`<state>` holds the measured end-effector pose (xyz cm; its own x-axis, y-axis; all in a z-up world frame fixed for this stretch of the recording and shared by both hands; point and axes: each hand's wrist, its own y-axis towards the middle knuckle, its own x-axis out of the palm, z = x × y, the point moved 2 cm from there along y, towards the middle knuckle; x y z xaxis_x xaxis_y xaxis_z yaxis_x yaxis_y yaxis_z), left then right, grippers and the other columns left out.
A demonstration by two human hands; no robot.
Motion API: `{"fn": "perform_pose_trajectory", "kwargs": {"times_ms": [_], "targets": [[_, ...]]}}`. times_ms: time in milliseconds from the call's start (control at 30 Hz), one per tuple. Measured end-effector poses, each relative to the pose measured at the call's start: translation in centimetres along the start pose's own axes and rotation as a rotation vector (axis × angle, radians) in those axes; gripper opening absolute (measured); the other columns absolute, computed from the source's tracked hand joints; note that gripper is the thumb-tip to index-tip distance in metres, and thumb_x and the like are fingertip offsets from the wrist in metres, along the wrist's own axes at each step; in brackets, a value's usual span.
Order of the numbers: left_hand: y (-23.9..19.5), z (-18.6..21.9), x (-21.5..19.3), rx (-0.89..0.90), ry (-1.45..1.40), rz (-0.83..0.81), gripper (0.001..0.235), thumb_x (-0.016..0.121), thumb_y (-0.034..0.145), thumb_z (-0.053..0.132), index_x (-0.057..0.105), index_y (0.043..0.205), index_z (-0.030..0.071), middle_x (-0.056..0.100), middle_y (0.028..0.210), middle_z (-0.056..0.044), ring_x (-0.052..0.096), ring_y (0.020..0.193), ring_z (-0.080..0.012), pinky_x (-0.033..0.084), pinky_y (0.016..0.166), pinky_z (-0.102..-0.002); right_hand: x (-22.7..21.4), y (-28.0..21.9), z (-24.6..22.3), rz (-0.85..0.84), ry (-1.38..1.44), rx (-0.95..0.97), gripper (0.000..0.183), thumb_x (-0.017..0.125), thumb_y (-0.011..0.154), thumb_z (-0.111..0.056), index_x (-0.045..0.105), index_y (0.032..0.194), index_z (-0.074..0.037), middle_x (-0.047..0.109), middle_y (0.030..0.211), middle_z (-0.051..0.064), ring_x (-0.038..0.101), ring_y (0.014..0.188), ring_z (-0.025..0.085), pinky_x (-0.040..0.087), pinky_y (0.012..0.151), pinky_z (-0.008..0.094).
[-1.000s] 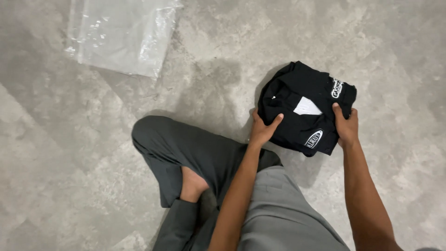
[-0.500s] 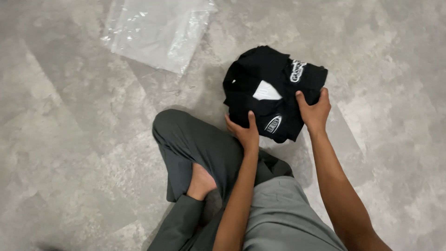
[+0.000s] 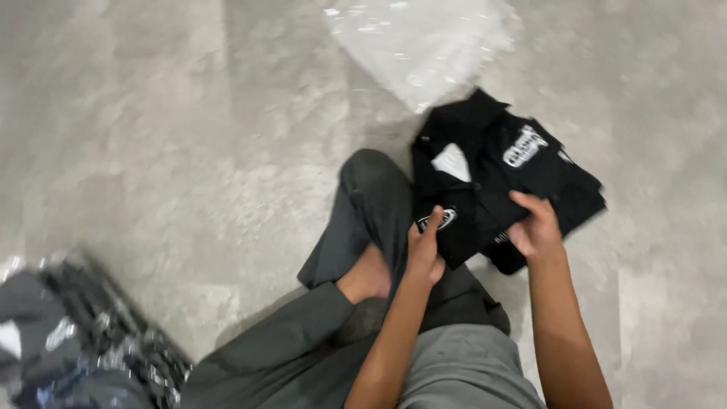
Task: Packaging folded black shirts into clear plastic bags and sealing them.
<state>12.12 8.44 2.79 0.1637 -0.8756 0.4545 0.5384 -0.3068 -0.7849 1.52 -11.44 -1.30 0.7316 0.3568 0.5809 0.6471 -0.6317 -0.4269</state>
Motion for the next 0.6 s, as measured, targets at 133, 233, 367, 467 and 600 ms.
{"fn": "perform_pose_trajectory", "kwargs": {"times_ms": [133,233,367,467,600], "targets": [[-2.1,7.4,-2.4,0.137,0.183,-0.220,0.022,0.078,0.096,0.021,0.068,0.100,0.002,0.071,0.093,-0.004,0.063,0.081,-0.0092,0.052,0.076,-0.023,8.2,-2.9,-2.7,-0.380,0.560,0.215,0.081,0.063,0.093,-0.051,0.054,0.158,-0.003,0.055,0.158,0.021,0.052,0.141,0.042,0.038,0.116,0.058],[-3.0,11.3,-5.5,0.229,0.334,-0.274,0.022,0.080,0.093,0.018,0.069,0.101,0.001,0.067,0.086,-0.002,0.059,0.073,-0.0085,0.050,0.067,-0.022,13.5,-2.9,-2.4,-0.489,0.636,0.208,0.088,0.054,0.100,-0.059,0.048,0.162,0.004,0.056,0.155,0.026,0.053,0.141,0.046,0.035,0.121,0.060],[-4.9,16.8,-9.6,0.553,0.667,-0.338,0.040,0.086,0.087,0.030,0.067,0.114,0.005,0.067,0.103,-0.008,0.056,0.099,-0.0146,0.047,0.086,-0.036,9.8,4.2,2.9,-0.408,0.132,0.094,0.056,0.058,0.107,-0.043,0.062,0.148,-0.004,0.067,0.144,0.010,0.062,0.134,0.023,0.044,0.123,0.037],[-5.3,20.5,-14.4,0.643,0.716,-0.202,0.066,0.089,0.084,0.037,0.065,0.136,0.006,0.066,0.136,-0.023,0.055,0.136,-0.0329,0.044,0.113,-0.053,6.6,11.5,10.0,-0.487,-0.310,0.195,0.048,0.065,0.101,-0.031,0.065,0.140,-0.003,0.068,0.137,0.014,0.061,0.130,0.020,0.045,0.119,0.042],[-3.6,25.4,-22.5,0.749,0.747,-0.007,0.067,0.086,0.088,0.038,0.063,0.144,0.010,0.065,0.142,-0.019,0.053,0.141,-0.0345,0.040,0.119,-0.051,24.5,7.7,16.4,-0.445,-0.715,0.356,0.060,0.086,0.087,-0.016,0.063,0.142,-0.011,0.069,0.129,0.018,0.070,0.115,0.033,0.059,0.090,0.051]]}}
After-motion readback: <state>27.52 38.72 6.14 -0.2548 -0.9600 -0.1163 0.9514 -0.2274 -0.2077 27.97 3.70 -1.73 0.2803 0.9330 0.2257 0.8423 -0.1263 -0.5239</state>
